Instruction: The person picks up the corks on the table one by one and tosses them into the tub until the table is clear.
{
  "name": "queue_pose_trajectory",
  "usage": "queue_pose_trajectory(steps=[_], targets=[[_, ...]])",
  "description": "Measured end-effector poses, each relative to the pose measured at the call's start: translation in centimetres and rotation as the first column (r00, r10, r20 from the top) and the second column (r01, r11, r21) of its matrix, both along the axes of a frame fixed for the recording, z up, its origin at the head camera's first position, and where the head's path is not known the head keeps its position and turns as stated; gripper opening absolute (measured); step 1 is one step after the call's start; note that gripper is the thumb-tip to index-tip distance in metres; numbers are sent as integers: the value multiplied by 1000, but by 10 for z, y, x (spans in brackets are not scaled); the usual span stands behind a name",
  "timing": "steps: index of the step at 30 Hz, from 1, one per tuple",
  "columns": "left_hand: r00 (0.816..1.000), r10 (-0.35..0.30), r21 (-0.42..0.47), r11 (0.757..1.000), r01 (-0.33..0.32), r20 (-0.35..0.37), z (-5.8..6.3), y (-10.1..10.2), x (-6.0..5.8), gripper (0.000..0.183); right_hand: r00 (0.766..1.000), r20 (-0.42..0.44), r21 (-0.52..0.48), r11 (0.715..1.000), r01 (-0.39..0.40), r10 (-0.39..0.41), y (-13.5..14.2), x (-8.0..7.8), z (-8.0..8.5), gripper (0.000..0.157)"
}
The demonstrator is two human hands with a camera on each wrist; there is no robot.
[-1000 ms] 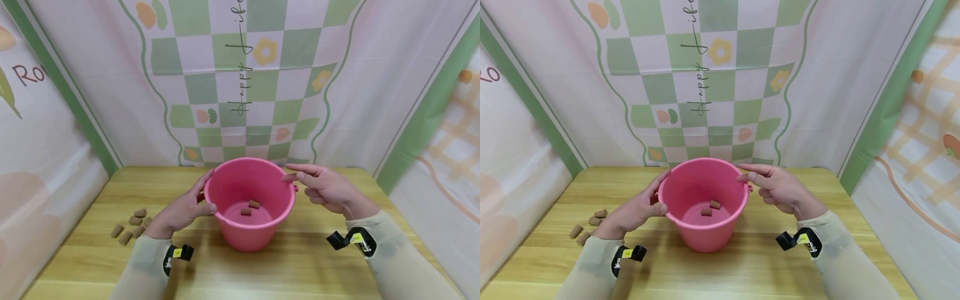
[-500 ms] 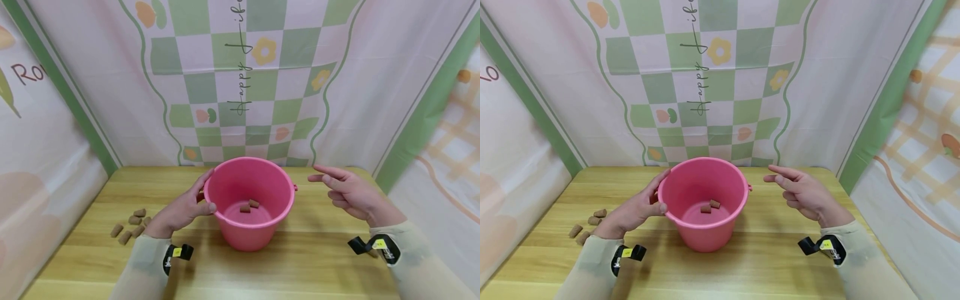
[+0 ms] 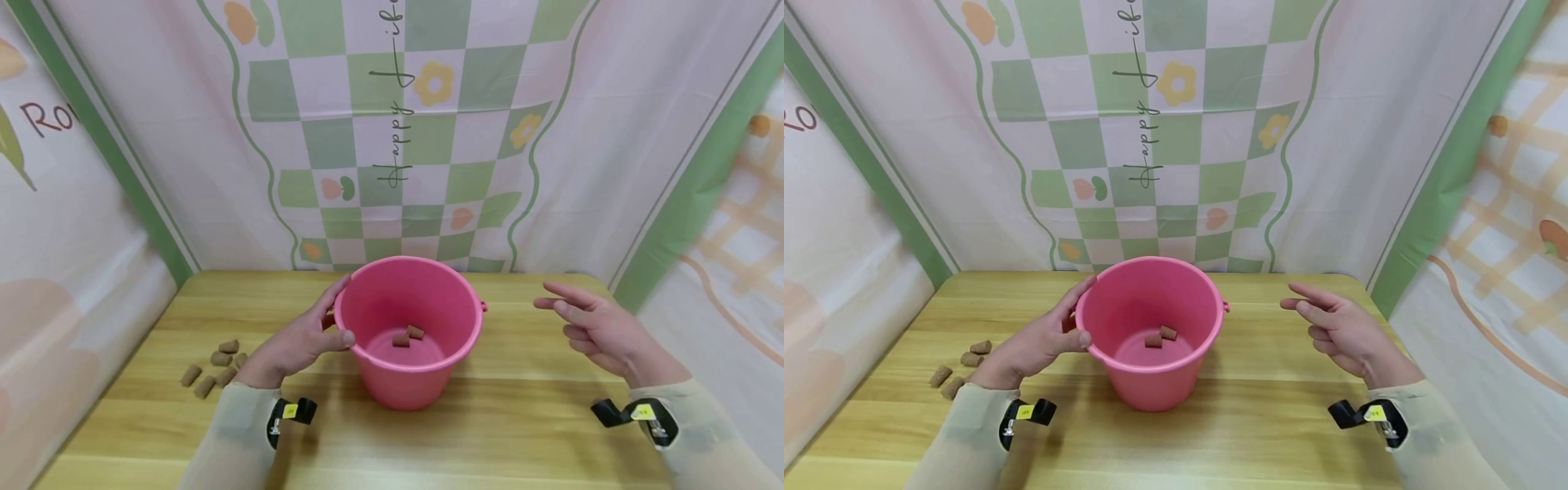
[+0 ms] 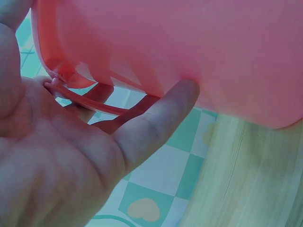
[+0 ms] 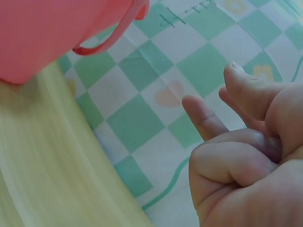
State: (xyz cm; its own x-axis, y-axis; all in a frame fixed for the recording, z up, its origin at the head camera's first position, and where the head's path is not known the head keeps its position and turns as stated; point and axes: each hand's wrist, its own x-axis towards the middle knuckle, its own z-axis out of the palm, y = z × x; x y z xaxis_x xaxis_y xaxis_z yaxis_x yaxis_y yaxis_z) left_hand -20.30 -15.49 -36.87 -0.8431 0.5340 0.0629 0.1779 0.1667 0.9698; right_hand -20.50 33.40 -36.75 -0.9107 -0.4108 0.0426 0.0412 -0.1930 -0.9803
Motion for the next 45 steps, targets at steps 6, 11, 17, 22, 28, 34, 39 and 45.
queue_pose_trajectory(steps=[6, 11, 17, 22, 28, 34, 39, 45], targets=[[1000, 8, -7, 1000, -8, 1, 1, 0, 1, 96, 1000, 8, -19, 1000, 2, -2, 11, 3, -8, 39], [1000, 8, -4, 1000, -8, -1, 0, -1, 0, 95, 1000, -7, -33, 999, -13, 13, 20, 5, -14, 42], [1000, 7, -7, 1000, -7, 1, 0, -1, -1, 95, 1000, -14, -28, 1000, 3, -3, 34, 7, -25, 44], [1000, 9, -4, 1000, -9, 5, -1, -2, -1, 95, 1000, -22, -37, 999, 1, -1, 49, 10, -37, 46], [1000, 5, -1, 1000, -5, 1, -1, -2, -2, 95, 998, -51, -9, 1000, -24, 23, 66, 12, -50, 50], [1000, 7, -6, 1000, -7, -6, -1, -1, -1, 95, 997, -65, 27, 999, -28, 30, 80, 16, -58, 53], [1000, 17, -25, 1000, -17, -12, -1, -1, -1, 95, 998, -70, 120, 993, 4, 4, 90, 23, -65, 53], [1000, 10, -24, 1000, -10, -19, -2, -1, -2, 94, 998, -60, 202, 979, -5, 17, 103, 30, -75, 55]])
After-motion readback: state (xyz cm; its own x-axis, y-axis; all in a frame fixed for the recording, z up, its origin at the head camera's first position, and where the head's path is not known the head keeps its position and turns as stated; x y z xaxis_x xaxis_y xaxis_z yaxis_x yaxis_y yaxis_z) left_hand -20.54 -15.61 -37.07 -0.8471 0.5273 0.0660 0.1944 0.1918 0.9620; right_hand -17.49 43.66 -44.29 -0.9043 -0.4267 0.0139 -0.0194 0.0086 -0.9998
